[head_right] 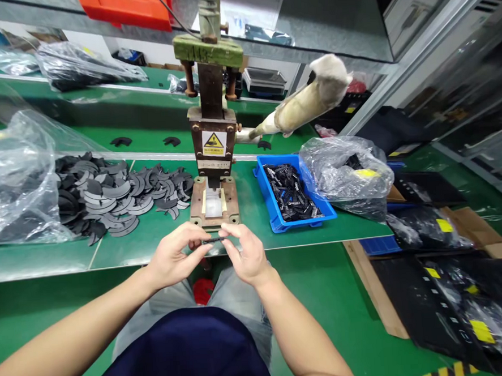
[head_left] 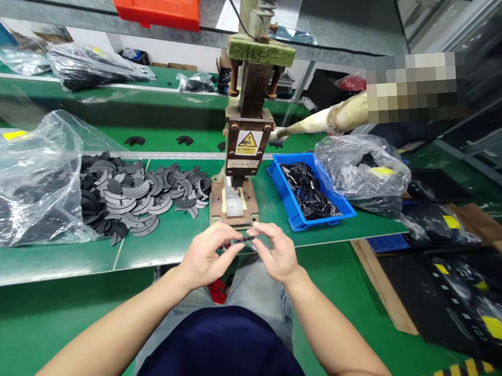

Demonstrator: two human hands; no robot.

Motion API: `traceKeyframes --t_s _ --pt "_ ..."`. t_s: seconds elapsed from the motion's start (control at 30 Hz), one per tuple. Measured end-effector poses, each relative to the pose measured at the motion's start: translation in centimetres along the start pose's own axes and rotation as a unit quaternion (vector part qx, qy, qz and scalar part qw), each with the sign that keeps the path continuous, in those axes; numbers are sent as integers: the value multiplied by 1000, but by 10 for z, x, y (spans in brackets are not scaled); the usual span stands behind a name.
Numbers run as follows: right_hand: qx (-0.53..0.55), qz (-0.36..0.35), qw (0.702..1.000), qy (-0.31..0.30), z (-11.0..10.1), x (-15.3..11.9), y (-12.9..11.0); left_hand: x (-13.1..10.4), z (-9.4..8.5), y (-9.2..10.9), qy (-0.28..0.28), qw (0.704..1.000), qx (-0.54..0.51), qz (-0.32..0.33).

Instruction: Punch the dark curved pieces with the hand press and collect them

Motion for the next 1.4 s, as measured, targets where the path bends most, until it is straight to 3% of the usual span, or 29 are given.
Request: traceKeyframes --t_s 0.17,0.27,0.37,0.47,0.57,0.7,0.83,0.97,1.17,1.3,1.4 --pt "-7 5 1000 -18 2 1 1 -2 -4 -4 9 1000 11 -2" --pt "-26 31 999 -25 -9 18 6 7 -13 -20 6 999 38 3" --pt "-11 57 996 62 -42 60 13 25 -26 -52 33 995 89 -27" --pt "32 -13 987 157 -84 119 7 48 -34 -88 34 989 136 -41" --pt "51 -108 979 167 -115 173 -17 67 -33 -112 -10 980 193 -51" --pt "57 -158 975 143 -122 212 -47 81 -24 -119 -89 958 267 -53" --pt "83 -144 971 169 -107 202 -55 88 -18 -114 -133 940 313 -41" --pt "78 -169 964 189 -87 156 -48 92 -19 -112 -155 937 311 -36" --pt "2 -190 967 169 -65 95 -16 93 -19 -113 -141 944 296 -43" --pt "-12 -212 960 184 -60 87 -5 84 -15 -103 -130 945 296 -56" --pt "2 -208 957 203 -58 88 -4 60 -18 -93 -96 954 281 -49"
Point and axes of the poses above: each hand's wrist, its own x-axis towards the middle knuckle, its own z-axis out of the palm, y = z × x, the point moved 1 cm from there along x, towards the middle knuckle, and after that the axes turned 1 degree about -x, right-handed, at the moved point
